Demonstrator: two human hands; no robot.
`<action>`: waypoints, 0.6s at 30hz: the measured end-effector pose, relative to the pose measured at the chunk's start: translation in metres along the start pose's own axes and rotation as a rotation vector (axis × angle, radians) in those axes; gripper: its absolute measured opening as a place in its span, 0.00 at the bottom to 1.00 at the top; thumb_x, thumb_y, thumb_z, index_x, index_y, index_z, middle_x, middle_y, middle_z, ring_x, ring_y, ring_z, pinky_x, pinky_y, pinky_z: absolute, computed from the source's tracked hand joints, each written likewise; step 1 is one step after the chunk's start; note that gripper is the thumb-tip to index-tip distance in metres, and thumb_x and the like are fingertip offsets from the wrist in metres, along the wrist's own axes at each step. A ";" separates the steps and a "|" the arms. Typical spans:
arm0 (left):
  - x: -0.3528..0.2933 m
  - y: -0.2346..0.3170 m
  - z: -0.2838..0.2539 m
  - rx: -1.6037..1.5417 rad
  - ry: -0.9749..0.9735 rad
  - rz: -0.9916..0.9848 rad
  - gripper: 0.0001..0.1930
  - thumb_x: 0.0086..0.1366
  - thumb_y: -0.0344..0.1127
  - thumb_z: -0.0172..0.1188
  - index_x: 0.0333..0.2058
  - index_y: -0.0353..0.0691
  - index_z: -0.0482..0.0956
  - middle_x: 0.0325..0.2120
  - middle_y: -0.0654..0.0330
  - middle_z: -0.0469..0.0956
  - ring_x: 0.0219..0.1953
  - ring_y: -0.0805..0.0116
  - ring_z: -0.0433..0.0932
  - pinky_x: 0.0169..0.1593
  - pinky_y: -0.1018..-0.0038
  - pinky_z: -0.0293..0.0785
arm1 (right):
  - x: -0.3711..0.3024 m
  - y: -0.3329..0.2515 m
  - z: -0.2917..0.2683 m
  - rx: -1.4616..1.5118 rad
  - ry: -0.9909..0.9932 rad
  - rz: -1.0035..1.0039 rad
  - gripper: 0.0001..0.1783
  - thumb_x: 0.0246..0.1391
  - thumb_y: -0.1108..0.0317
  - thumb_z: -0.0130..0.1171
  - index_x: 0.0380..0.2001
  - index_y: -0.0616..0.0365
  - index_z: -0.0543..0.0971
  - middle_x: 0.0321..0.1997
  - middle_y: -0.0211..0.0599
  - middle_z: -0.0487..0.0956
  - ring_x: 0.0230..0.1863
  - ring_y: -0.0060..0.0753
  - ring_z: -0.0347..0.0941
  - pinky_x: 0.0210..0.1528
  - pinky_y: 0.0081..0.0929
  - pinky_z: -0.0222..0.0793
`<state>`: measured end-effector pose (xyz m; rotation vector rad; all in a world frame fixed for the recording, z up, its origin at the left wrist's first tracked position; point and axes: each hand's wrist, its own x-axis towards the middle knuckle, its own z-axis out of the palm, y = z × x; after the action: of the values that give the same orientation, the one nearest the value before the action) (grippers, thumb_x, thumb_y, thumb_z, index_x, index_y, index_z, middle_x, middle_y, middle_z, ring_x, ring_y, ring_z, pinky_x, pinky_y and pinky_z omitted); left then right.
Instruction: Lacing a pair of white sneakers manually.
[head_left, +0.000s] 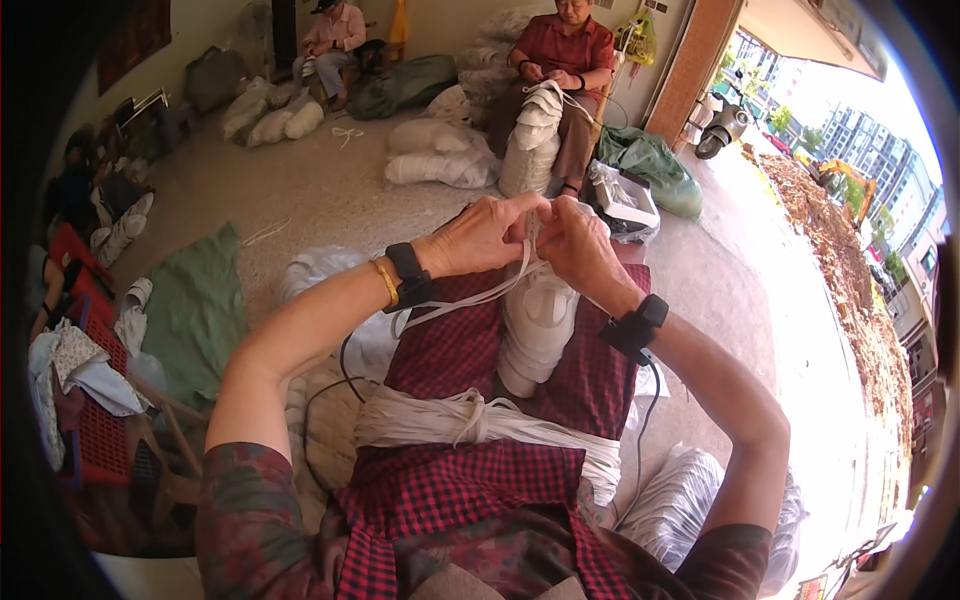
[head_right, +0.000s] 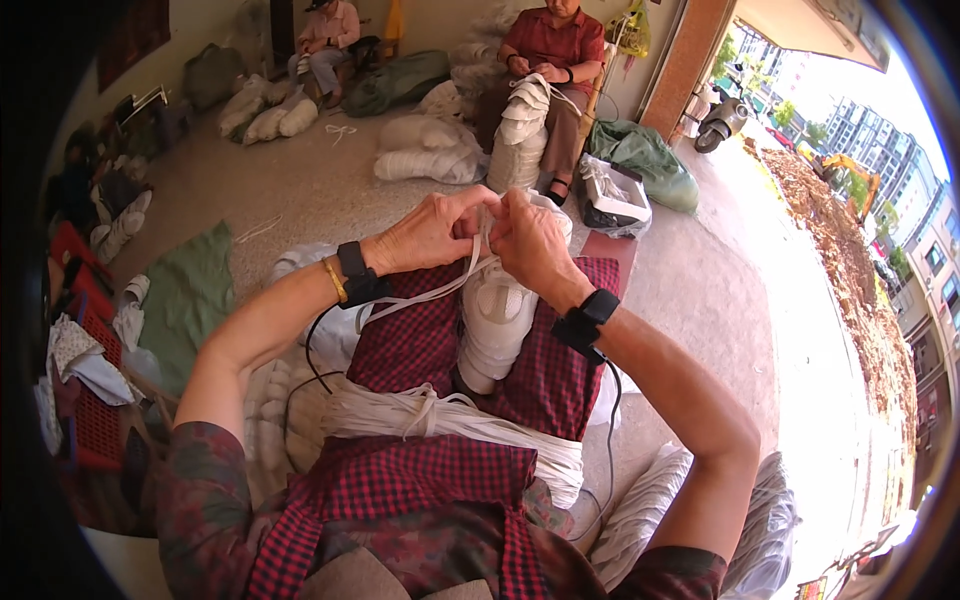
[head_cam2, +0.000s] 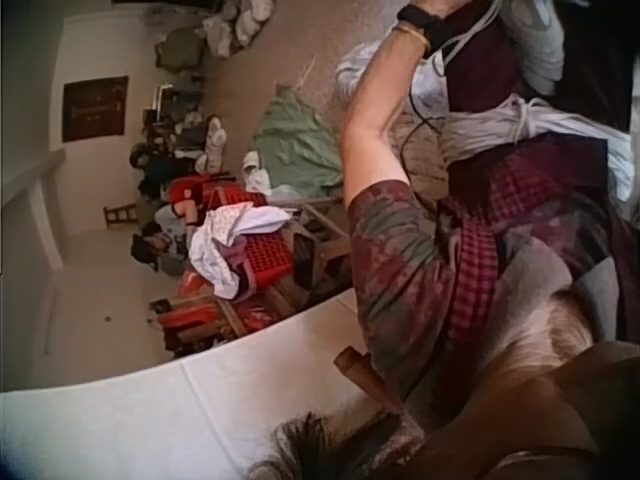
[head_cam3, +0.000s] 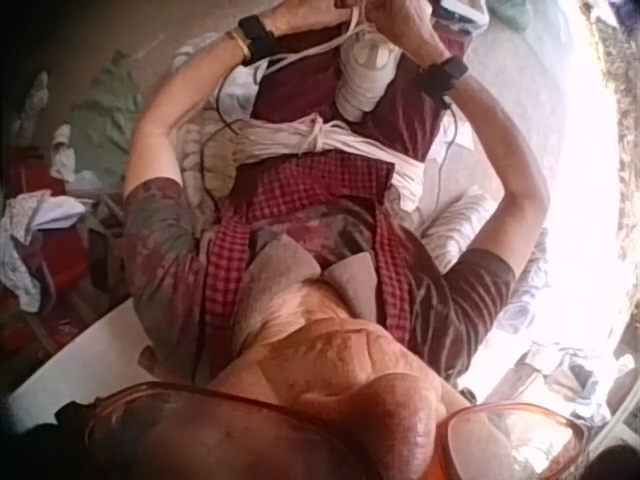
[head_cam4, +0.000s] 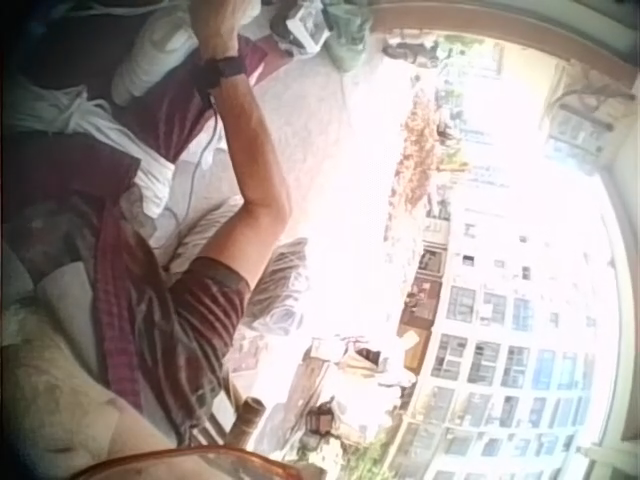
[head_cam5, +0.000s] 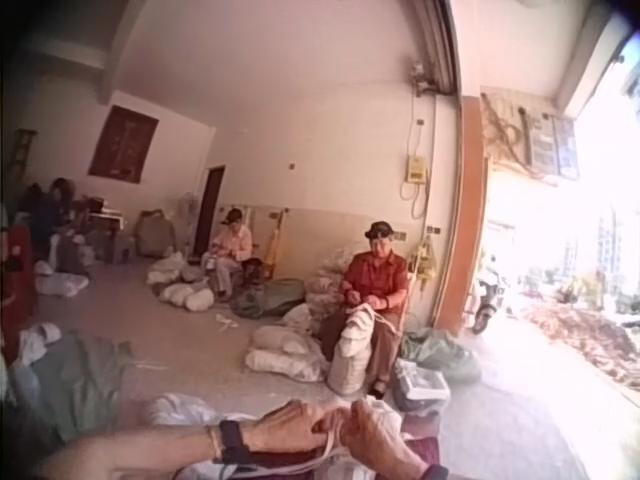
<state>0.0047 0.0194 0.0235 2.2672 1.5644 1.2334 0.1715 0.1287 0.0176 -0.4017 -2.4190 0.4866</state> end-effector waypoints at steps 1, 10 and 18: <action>0.000 0.003 0.000 0.009 -0.036 -0.030 0.21 0.52 0.28 0.69 0.44 0.39 0.71 0.19 0.61 0.73 0.23 0.70 0.75 0.30 0.71 0.73 | -0.001 0.002 -0.001 -0.024 -0.016 0.024 0.14 0.46 0.78 0.59 0.38 0.65 0.69 0.27 0.58 0.78 0.36 0.62 0.77 0.37 0.49 0.70; -0.001 -0.025 0.008 0.161 0.075 0.254 0.15 0.52 0.23 0.61 0.40 0.38 0.73 0.28 0.57 0.73 0.26 0.64 0.74 0.33 0.68 0.73 | -0.014 -0.002 -0.074 -0.464 -0.003 -0.057 0.14 0.49 0.83 0.52 0.39 0.61 0.66 0.30 0.44 0.78 0.39 0.51 0.75 0.41 0.42 0.68; 0.048 0.034 0.028 -0.086 0.061 0.133 0.09 0.61 0.30 0.57 0.37 0.32 0.83 0.33 0.51 0.81 0.32 0.65 0.79 0.36 0.74 0.75 | -0.031 -0.007 -0.104 -0.123 0.025 0.103 0.13 0.45 0.84 0.53 0.36 0.62 0.70 0.30 0.43 0.81 0.40 0.50 0.76 0.43 0.42 0.69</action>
<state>0.0541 0.0526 0.0487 2.3323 1.3699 1.3873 0.2603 0.1353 0.0810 -0.5848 -2.4201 0.3755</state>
